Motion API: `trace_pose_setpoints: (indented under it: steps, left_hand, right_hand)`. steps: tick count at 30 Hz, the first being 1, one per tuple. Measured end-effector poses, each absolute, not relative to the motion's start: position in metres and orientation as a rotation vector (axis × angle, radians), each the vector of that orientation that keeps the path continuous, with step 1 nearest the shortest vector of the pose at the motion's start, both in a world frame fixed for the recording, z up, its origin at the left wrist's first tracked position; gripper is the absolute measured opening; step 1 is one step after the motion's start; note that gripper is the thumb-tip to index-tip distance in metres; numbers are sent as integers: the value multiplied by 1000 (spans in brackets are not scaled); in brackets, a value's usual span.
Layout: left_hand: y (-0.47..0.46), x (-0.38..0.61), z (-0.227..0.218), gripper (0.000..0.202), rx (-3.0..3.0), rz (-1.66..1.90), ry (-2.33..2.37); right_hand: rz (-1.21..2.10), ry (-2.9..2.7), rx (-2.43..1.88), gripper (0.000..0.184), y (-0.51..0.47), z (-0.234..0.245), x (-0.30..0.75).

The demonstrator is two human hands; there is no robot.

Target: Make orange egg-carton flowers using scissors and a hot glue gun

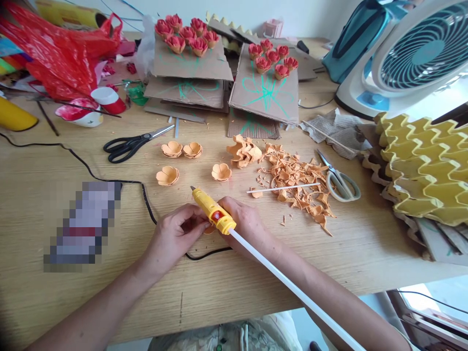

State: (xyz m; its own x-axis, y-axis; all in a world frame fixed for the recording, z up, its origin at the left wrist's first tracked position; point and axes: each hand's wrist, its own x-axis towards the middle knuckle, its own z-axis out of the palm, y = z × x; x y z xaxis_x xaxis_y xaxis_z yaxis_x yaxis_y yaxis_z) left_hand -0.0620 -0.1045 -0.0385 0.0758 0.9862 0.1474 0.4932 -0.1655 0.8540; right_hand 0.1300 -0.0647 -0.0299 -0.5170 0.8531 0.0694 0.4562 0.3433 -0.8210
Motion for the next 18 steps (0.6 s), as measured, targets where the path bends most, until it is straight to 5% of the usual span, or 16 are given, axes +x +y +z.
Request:
trace_pose_setpoints:
  steps: [18]
  left_hand:
    - [-106, -59, -42, 18, 1835, 1021, 1428]
  right_hand:
    - [996, -2135, -1057, 20, -64, -33, 132]
